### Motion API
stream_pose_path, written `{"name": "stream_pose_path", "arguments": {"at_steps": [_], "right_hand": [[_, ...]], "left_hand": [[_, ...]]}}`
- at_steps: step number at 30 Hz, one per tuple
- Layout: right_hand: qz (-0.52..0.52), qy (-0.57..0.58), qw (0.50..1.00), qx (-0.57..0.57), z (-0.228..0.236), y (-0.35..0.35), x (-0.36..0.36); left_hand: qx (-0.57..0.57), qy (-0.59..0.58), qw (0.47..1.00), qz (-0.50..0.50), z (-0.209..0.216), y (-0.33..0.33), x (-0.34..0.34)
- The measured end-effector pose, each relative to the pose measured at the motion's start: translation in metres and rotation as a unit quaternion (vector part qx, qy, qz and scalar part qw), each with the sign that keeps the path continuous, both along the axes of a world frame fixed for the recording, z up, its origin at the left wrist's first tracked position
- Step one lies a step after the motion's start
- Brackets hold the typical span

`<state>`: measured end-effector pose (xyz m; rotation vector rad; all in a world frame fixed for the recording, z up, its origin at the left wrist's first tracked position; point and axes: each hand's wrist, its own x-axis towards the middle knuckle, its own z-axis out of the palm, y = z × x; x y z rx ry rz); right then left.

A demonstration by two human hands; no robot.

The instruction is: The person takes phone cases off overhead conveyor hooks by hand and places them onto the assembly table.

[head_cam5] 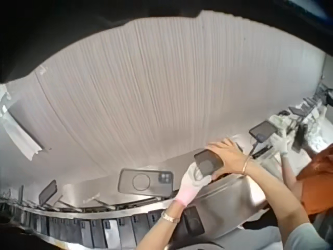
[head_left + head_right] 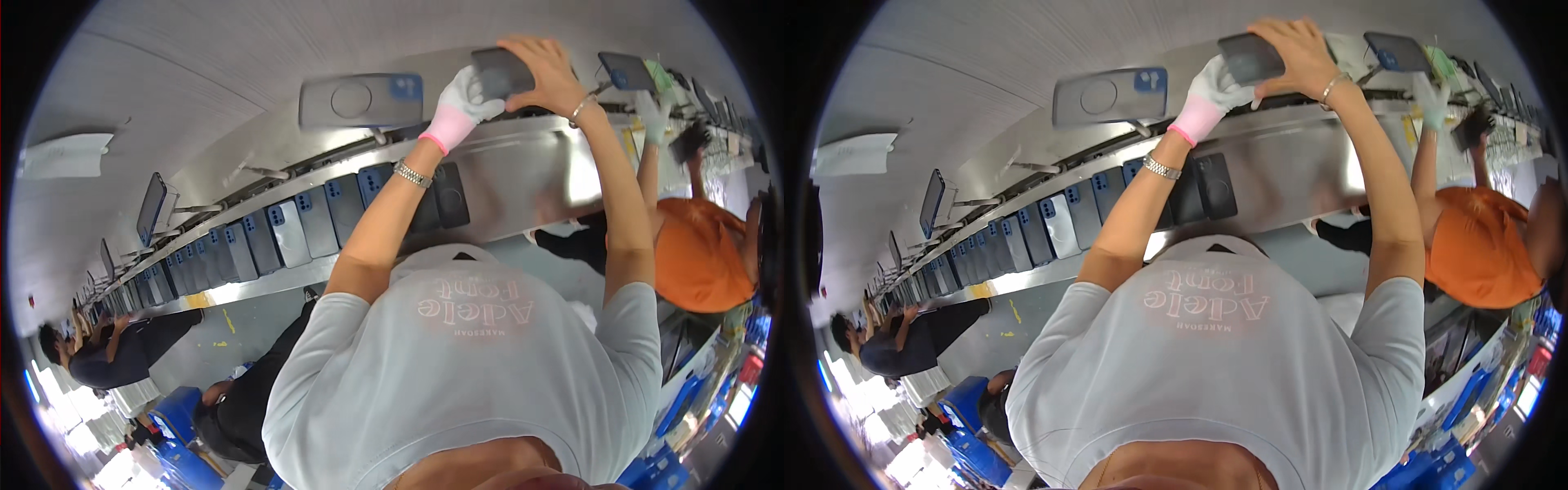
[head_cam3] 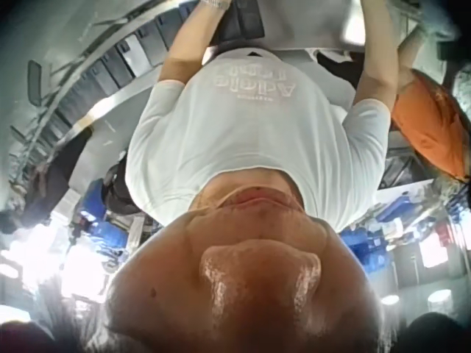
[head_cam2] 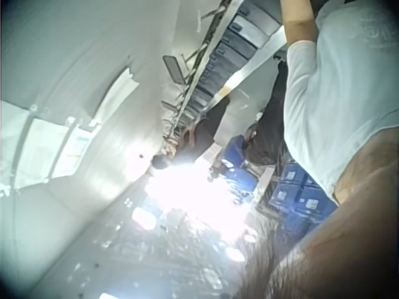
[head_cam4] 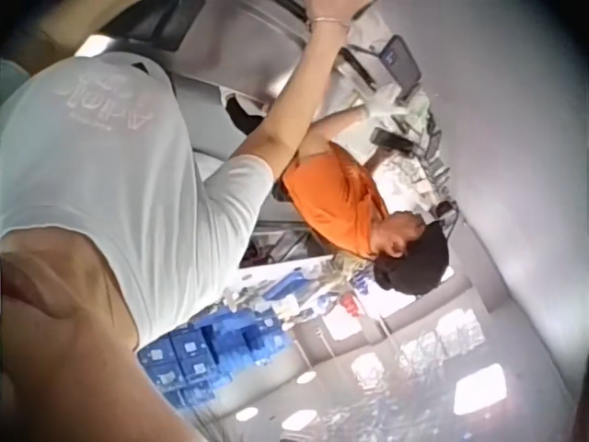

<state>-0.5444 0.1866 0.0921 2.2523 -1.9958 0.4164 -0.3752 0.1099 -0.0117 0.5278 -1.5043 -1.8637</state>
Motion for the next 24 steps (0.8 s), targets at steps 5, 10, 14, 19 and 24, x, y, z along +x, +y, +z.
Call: {"name": "stream_pose_path", "arguments": {"at_steps": [5,10,14,19,24], "right_hand": [[-0.153,-0.106,0.974,-0.128,-0.066,0.089,0.058],[-0.176,-0.221,0.95,0.134,-0.216,0.124,0.158],[-0.198,-0.187,0.926,0.262,-0.253,0.11,0.186],[-0.193,-0.123,0.95,0.213,-0.284,0.124,0.137],[-0.286,-0.147,0.907,0.272,-0.273,0.122,0.083]], "left_hand": [[-0.003,-0.169,0.984,-0.063,-0.046,0.026,0.083],[0.081,-0.163,0.983,0.032,-0.066,0.047,0.172],[0.098,-0.176,0.972,0.119,-0.059,0.045,0.235],[0.143,-0.132,0.948,0.25,-0.05,0.03,0.311],[0.059,-0.147,0.855,0.495,-0.029,-0.008,0.379]]}}
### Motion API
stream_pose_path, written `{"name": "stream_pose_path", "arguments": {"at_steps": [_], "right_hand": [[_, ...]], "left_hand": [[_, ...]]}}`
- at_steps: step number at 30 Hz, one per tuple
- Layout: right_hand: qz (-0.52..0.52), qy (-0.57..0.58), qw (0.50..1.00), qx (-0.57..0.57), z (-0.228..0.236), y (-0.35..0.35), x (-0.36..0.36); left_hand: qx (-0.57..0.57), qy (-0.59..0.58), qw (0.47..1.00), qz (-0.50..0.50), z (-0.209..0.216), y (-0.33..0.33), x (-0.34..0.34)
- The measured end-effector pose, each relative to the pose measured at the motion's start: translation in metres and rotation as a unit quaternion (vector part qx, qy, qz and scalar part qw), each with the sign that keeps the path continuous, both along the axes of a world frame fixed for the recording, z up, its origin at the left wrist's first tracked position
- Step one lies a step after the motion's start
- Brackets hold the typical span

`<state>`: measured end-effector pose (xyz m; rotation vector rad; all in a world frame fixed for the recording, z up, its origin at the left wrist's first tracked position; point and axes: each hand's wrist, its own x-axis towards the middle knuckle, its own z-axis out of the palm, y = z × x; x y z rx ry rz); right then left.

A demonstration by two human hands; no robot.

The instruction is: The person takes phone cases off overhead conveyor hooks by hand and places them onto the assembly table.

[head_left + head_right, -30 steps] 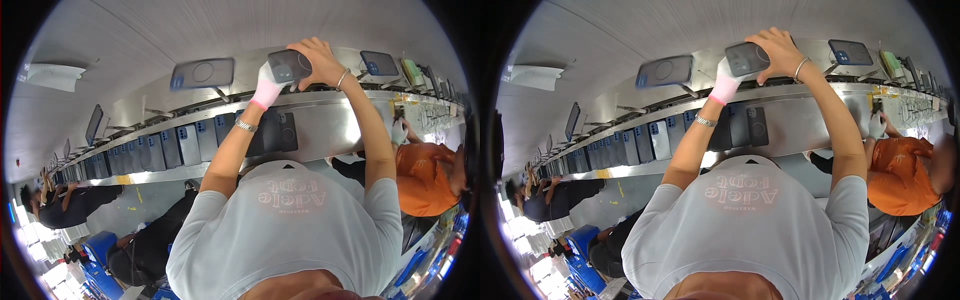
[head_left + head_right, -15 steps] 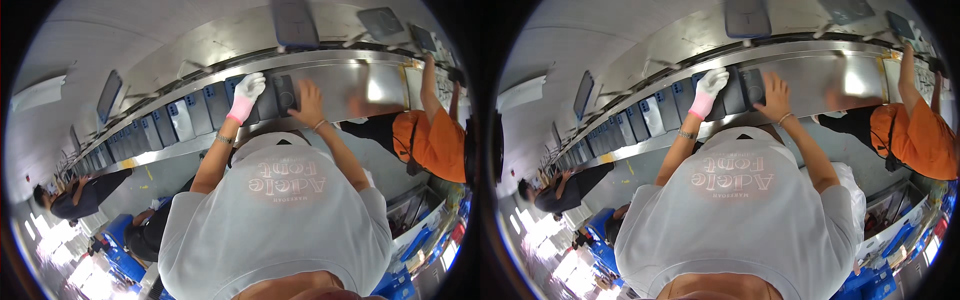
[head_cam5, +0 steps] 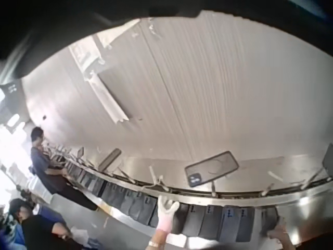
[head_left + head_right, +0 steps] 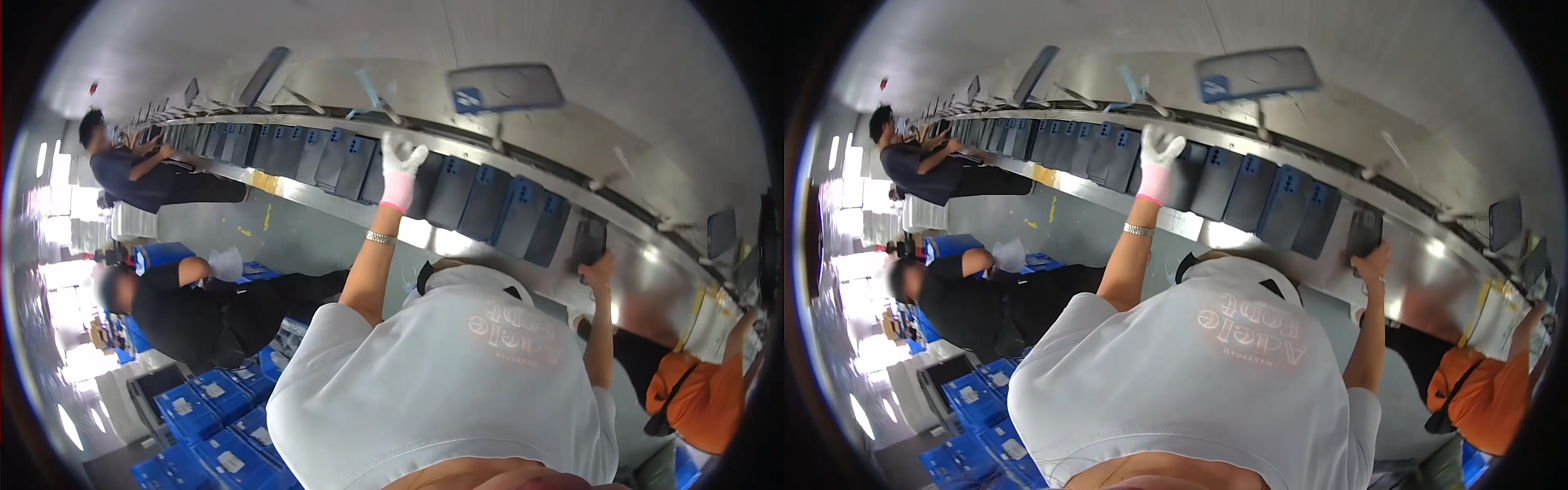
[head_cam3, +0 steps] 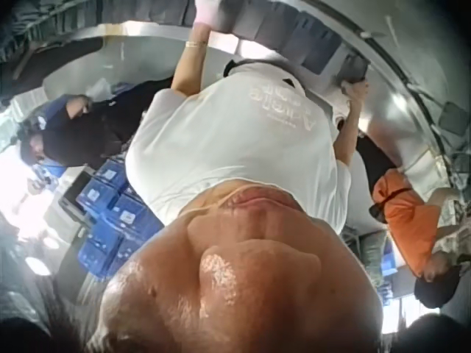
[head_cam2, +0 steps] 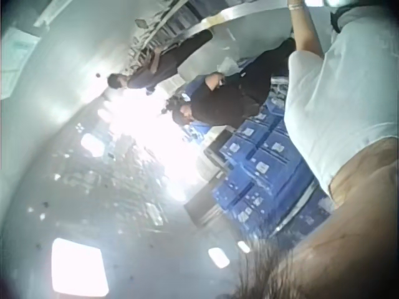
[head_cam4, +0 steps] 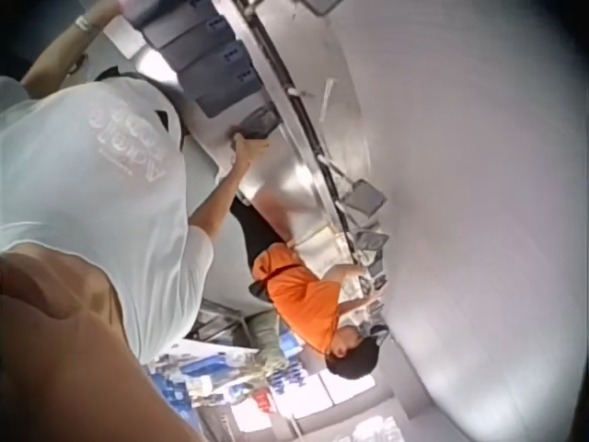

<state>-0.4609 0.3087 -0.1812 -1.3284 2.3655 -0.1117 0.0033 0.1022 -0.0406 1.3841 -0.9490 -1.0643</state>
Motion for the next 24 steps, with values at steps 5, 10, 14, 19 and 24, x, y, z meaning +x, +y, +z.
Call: {"name": "stream_pose_path", "arguments": {"at_steps": [5,10,14,19,24], "right_hand": [[-0.079,-0.551,0.822,-0.124,0.12,-0.023,0.044],[0.098,-0.573,0.776,-0.245,0.25,-0.073,0.123],[0.178,-0.496,0.762,-0.376,0.278,-0.144,0.128],[0.21,-0.41,0.794,-0.397,0.285,-0.165,0.1],[0.215,-0.328,0.809,-0.437,0.291,-0.148,0.045]], "left_hand": [[-0.23,-0.248,0.941,0.022,0.026,-0.051,0.023],[-0.087,0.126,0.988,-0.011,0.054,-0.077,-0.053],[-0.114,-0.192,0.974,0.044,0.044,-0.108,-0.116],[-0.003,0.353,0.908,-0.227,0.049,-0.101,-0.171],[-0.08,0.195,0.901,-0.38,0.059,-0.062,-0.189]]}}
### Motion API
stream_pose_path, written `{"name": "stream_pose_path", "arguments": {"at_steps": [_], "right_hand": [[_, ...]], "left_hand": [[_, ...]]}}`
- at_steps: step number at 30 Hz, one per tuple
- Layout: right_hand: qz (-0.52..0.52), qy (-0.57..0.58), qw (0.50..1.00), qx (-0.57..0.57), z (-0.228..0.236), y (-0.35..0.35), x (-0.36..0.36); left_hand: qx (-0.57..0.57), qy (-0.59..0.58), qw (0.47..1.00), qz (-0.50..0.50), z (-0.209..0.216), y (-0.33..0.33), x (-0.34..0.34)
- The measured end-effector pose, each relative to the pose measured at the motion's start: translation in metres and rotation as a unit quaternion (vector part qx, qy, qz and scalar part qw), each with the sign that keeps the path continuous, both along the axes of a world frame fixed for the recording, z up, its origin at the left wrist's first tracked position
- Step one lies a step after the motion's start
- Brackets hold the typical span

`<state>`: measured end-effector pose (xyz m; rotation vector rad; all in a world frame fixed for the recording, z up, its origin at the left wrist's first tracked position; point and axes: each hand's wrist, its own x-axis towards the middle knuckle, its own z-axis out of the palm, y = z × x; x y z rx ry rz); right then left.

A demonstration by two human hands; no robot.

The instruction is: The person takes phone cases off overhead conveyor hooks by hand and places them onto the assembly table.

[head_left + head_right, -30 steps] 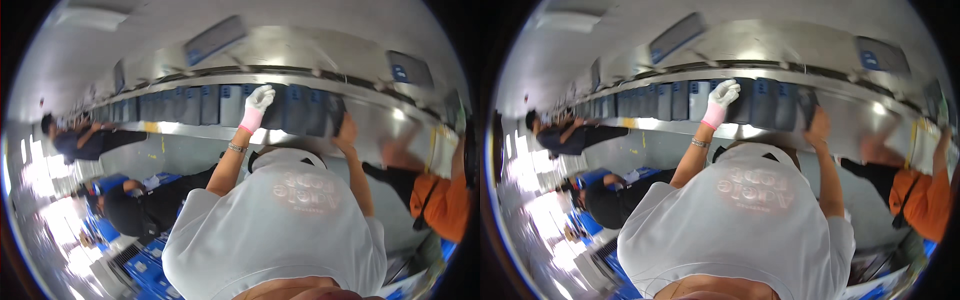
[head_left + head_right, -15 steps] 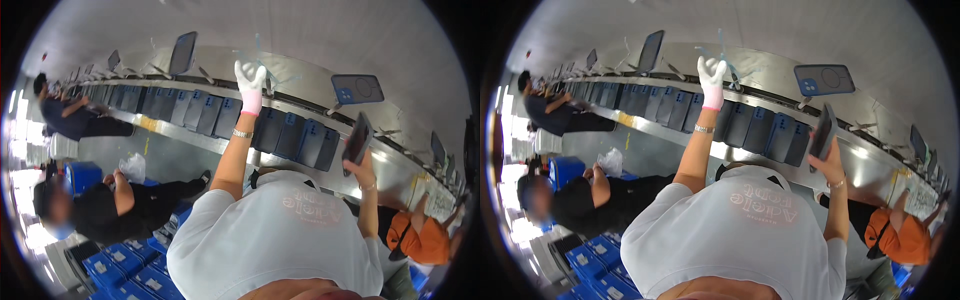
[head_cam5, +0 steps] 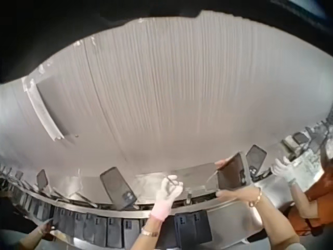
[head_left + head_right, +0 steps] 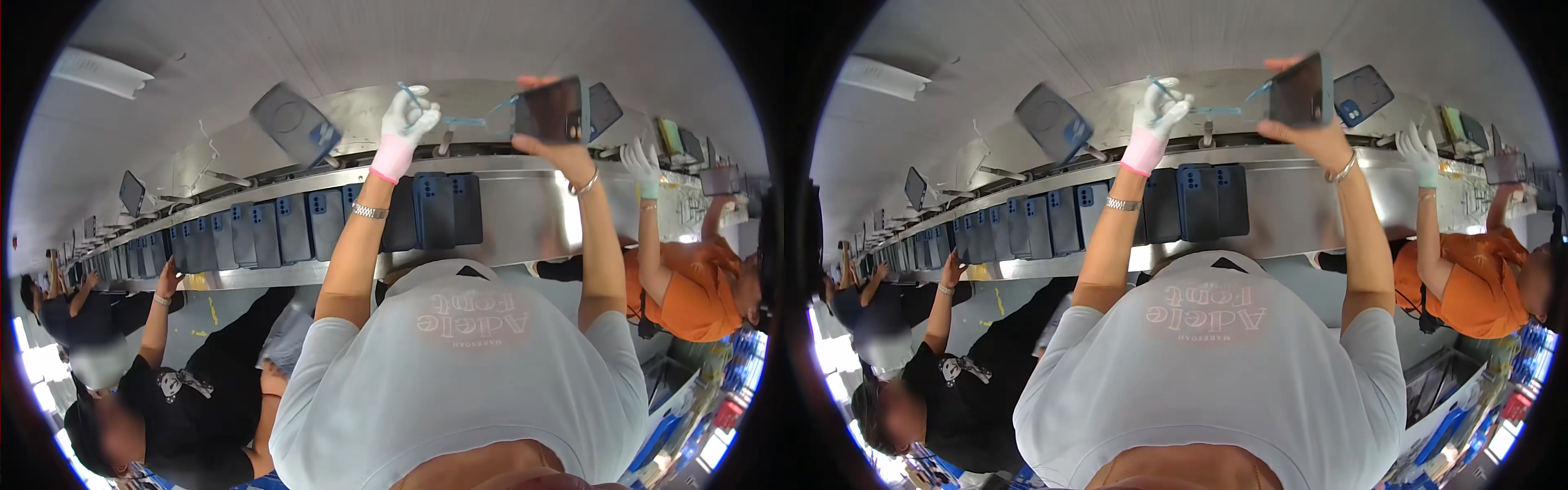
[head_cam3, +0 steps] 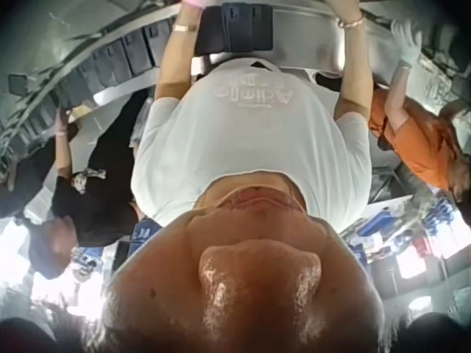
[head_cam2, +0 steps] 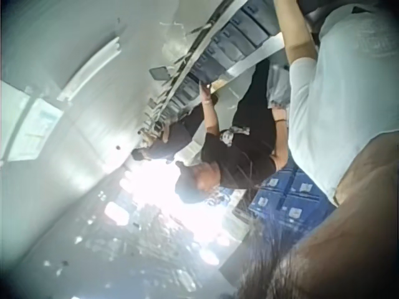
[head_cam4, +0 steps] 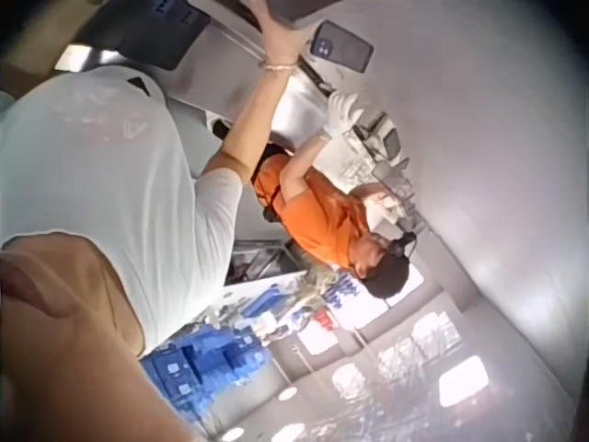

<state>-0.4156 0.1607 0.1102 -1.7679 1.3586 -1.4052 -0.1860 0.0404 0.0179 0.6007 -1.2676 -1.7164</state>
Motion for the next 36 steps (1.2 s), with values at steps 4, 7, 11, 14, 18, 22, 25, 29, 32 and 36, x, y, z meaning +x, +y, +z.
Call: {"name": "stream_pose_path", "arguments": {"at_steps": [4,7,11,14,18,22,25,29,32,36], "right_hand": [[-0.029,0.136,0.989,0.059,0.028,-0.005,-0.017],[-0.048,0.262,0.957,0.11,0.029,-0.009,-0.023],[-0.047,0.44,0.872,0.209,0.029,-0.013,-0.048],[-0.065,0.46,0.874,0.144,0.003,0.005,-0.109],[-0.207,0.5,0.84,-0.028,0.0,0.05,-0.122],[-0.217,0.273,0.937,-0.024,-0.027,0.085,-0.01],[-0.075,0.104,0.981,0.142,-0.055,0.076,0.084],[-0.008,0.028,0.975,0.219,-0.12,0.048,0.166],[0.0,0.015,0.95,0.313,-0.178,0.038,0.216],[-0.22,0.248,0.913,0.238,-0.228,0.031,0.267]], "left_hand": [[-0.072,0.017,0.996,-0.039,-0.002,0.013,-0.051],[-0.098,-0.026,0.993,-0.053,-0.004,0.02,-0.094],[-0.05,-0.124,0.987,-0.088,0.001,0.036,-0.136],[-0.078,-0.038,0.988,-0.129,0.013,0.055,-0.164],[-0.091,-0.207,0.955,-0.193,-0.012,0.081,-0.114],[-0.152,-0.323,0.934,0.019,-0.064,0.08,0.018],[-0.302,-0.489,0.809,0.122,-0.089,0.045,0.125],[-0.292,-0.659,0.689,-0.077,-0.098,0.015,0.171],[-0.363,-0.629,0.676,-0.125,-0.111,0.014,0.152],[-0.337,-0.607,0.707,-0.136,-0.122,0.017,0.123]]}}
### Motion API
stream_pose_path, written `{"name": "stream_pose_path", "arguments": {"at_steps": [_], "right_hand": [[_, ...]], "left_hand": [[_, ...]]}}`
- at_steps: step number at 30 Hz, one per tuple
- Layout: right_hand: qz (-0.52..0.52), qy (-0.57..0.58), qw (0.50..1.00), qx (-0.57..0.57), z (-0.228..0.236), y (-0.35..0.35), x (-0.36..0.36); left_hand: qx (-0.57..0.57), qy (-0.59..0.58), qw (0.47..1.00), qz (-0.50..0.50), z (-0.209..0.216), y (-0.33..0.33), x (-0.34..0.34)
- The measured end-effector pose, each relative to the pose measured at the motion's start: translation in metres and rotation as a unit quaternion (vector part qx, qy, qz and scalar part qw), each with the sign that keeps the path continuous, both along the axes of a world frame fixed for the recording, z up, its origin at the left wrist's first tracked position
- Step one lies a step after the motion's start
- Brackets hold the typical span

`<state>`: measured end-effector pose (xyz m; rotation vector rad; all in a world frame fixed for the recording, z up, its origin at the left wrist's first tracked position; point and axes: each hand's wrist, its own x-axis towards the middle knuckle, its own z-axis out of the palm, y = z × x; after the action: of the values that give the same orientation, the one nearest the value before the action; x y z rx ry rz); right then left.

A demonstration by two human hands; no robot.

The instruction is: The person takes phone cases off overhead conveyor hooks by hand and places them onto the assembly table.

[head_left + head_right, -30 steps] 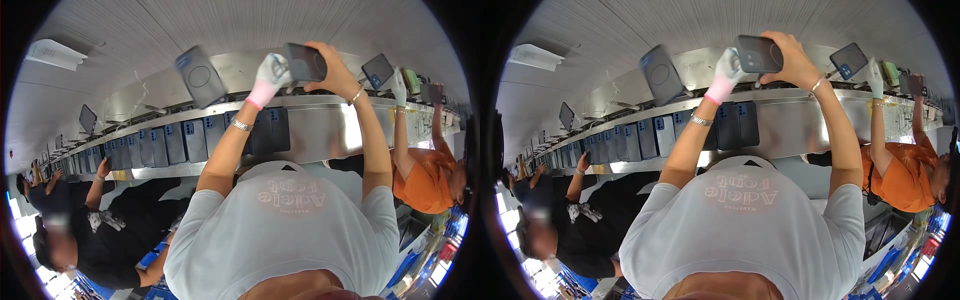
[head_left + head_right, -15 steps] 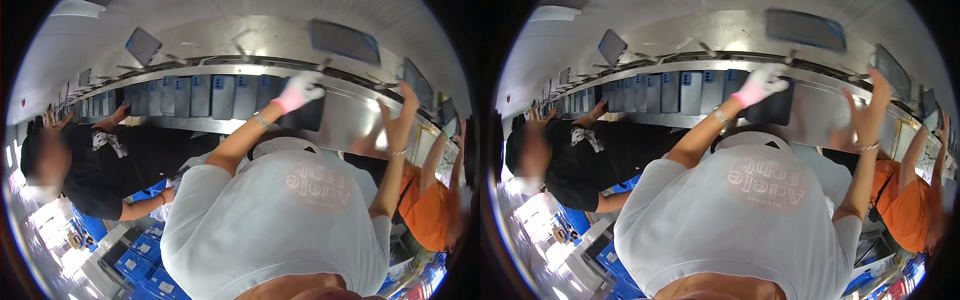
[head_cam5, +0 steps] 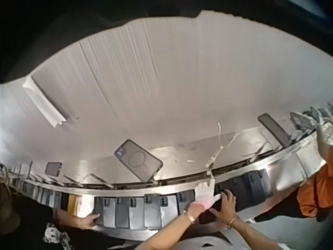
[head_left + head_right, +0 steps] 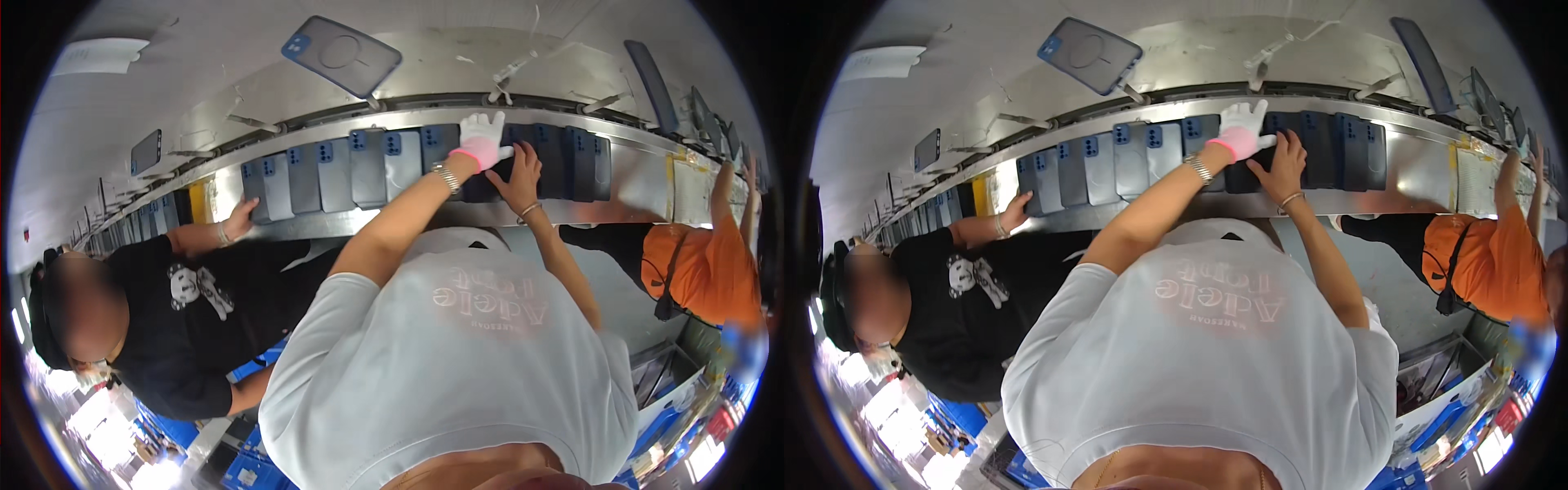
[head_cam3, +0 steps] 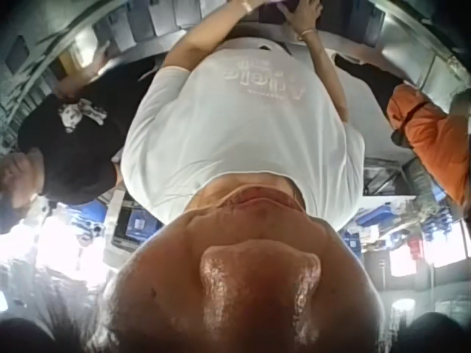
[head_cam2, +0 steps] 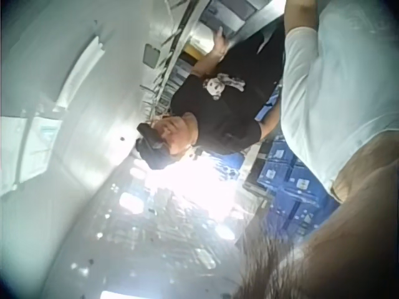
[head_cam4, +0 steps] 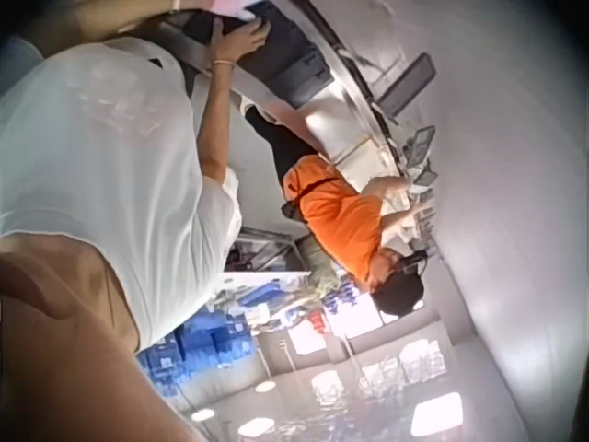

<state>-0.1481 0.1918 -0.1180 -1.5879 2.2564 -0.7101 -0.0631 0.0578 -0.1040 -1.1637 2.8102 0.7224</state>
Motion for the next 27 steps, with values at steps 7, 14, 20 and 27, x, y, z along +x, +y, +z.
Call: {"name": "stream_pose_path", "arguments": {"at_steps": [7,14,20,27], "right_hand": [[-0.213,0.162,0.963,-0.029,-0.052,-0.006,0.0],[-0.203,0.0,0.979,-0.007,-0.063,0.011,-0.012],[0.134,-0.3,0.942,-0.07,0.11,-0.059,0.112],[0.245,-0.297,0.901,-0.2,0.184,-0.248,0.177]], "left_hand": [[0.102,0.183,0.977,-0.027,-0.036,-0.02,-0.019],[0.46,0.407,0.787,-0.062,0.003,-0.011,0.086],[0.312,0.536,0.685,0.382,0.022,-0.084,0.306],[0.133,0.606,0.737,0.267,0.052,-0.209,0.362]]}}
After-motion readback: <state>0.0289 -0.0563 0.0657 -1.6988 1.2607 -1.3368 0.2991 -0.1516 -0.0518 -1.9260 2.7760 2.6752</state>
